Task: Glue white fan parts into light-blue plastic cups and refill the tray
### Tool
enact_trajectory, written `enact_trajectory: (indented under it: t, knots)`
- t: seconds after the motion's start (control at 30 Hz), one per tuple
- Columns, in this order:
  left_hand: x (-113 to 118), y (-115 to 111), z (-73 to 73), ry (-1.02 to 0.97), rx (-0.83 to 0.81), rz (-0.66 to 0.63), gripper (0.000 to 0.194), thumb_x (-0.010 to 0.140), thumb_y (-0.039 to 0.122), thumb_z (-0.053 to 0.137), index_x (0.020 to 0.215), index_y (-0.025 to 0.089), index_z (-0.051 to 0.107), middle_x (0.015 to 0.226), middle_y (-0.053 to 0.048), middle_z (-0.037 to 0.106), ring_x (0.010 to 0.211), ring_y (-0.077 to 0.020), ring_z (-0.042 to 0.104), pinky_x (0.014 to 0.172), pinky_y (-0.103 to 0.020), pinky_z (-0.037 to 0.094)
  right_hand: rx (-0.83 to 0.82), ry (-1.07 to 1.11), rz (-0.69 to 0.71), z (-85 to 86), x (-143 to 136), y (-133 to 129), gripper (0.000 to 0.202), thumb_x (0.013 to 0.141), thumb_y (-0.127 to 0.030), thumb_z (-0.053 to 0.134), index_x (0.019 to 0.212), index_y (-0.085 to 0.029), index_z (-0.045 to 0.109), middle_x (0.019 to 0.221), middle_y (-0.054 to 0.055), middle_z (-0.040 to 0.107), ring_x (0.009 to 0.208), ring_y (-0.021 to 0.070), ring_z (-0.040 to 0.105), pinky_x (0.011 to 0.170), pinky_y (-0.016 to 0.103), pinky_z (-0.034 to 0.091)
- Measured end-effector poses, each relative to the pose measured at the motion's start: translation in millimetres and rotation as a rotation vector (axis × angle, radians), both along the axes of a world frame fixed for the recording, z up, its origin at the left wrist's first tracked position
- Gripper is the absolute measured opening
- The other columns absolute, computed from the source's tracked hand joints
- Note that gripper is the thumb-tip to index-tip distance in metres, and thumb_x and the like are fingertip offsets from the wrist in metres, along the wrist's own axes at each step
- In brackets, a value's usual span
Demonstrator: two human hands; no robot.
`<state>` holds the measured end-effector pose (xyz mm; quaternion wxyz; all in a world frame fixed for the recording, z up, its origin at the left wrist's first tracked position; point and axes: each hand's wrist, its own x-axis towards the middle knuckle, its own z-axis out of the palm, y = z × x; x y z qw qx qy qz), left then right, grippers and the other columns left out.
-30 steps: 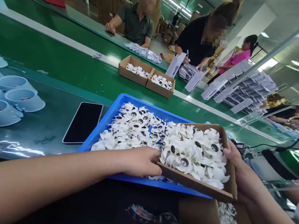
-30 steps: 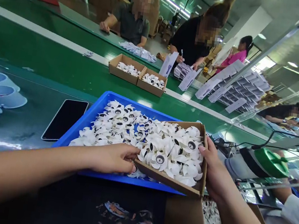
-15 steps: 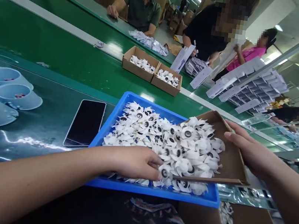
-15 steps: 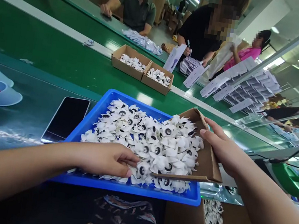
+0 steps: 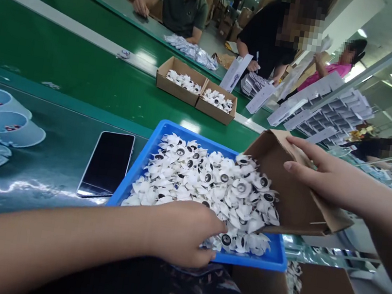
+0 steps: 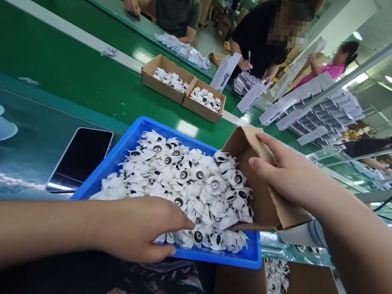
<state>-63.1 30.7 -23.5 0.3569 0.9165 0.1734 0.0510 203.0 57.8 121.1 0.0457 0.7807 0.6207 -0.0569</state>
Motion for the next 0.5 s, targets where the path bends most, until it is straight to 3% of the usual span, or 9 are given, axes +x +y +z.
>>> enact_trajectory:
  t: [0.17,0.37,0.5]
  knots:
    - [10.6,-6.5,-12.0,-0.159,0.234,-0.136,0.037,0.086,0.029,0.064,0.122,0.019,0.065,0.114,-0.009,0.071,0.108,-0.0255,0.066,0.094,-0.036,0.053,0.050,-0.220,0.206,9.1,1.5,0.0,0.080,0.084,-0.082,0.043,0.153,-0.047,0.025,0.138,0.007,0.057,0.107,0.0363,0.065,0.086,0.058,0.054]
    - [24.2,-7.5,-26.5,-0.168,0.528,-0.169,0.046,0.085,0.036,0.066,0.128,0.019,0.062,0.147,-0.011,0.052,0.137,-0.0340,0.044,0.110,-0.048,0.043,0.091,-0.363,0.221,20.1,-13.8,-8.8,0.079,0.083,-0.082,0.036,0.153,-0.048,0.024,0.135,0.007,0.057,0.100,0.0346,0.065,0.084,0.055,0.054]
    - [33.0,-1.4,-36.5,-0.093,0.546,-0.148,0.062,0.083,0.045,0.068,0.137,0.017,0.057,0.157,-0.014,0.039,0.145,-0.0383,0.032,0.120,-0.057,0.025,0.164,-0.276,0.195,28.8,-17.4,-19.2,0.087,0.075,-0.086,0.043,0.152,-0.048,0.027,0.136,0.010,0.054,0.114,0.0445,0.056,0.094,0.069,0.043]
